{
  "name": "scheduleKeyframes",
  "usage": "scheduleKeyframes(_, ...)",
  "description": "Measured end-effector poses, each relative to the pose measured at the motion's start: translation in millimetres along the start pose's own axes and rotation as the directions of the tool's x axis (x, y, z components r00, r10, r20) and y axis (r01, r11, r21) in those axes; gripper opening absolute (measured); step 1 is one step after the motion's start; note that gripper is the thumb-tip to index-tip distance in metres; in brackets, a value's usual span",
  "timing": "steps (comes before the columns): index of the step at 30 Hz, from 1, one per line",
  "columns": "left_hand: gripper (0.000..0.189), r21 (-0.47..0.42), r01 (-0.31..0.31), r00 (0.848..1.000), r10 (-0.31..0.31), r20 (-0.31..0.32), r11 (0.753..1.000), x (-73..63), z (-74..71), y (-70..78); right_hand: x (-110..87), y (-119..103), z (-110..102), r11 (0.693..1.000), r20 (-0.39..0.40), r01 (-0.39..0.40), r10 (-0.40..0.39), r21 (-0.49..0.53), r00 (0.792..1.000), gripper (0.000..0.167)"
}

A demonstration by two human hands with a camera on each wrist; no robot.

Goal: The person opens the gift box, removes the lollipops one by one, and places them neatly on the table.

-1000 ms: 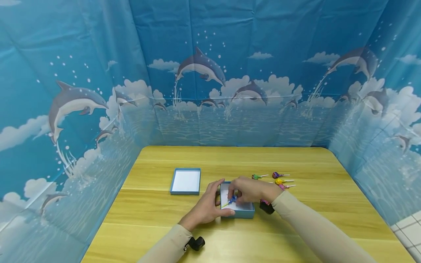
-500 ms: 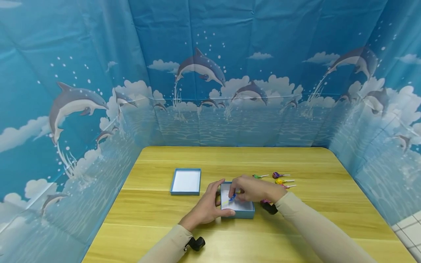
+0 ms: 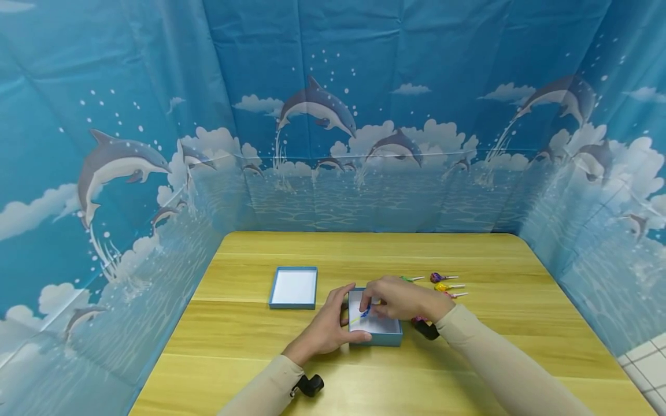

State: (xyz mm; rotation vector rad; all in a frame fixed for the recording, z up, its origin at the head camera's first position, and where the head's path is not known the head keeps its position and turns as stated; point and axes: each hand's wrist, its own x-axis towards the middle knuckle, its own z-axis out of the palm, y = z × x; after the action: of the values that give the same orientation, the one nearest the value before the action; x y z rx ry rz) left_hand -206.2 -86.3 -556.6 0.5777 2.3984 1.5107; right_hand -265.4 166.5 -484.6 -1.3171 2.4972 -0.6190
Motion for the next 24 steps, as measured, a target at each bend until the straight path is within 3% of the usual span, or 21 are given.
scheduleKeyframes(10, 0.12, 0.009, 0.003, 1.0, -0.003, 0.002, 1.0, -0.4, -1.0, 0.5, -4.2, -1.0, 0.6, 0.995, 0.007, -0.046, 0.045, 0.092, 0.999, 0.017)
scheduleKeyframes(24, 0.119, 0.008, -0.007, 1.0, 0.007, -0.006, 1.0, -2.5, 1.0, -0.6, -13.2, -0.2, 8.5, 0.997, -0.09, 0.032, -0.025, 0.074, 0.996, 0.022)
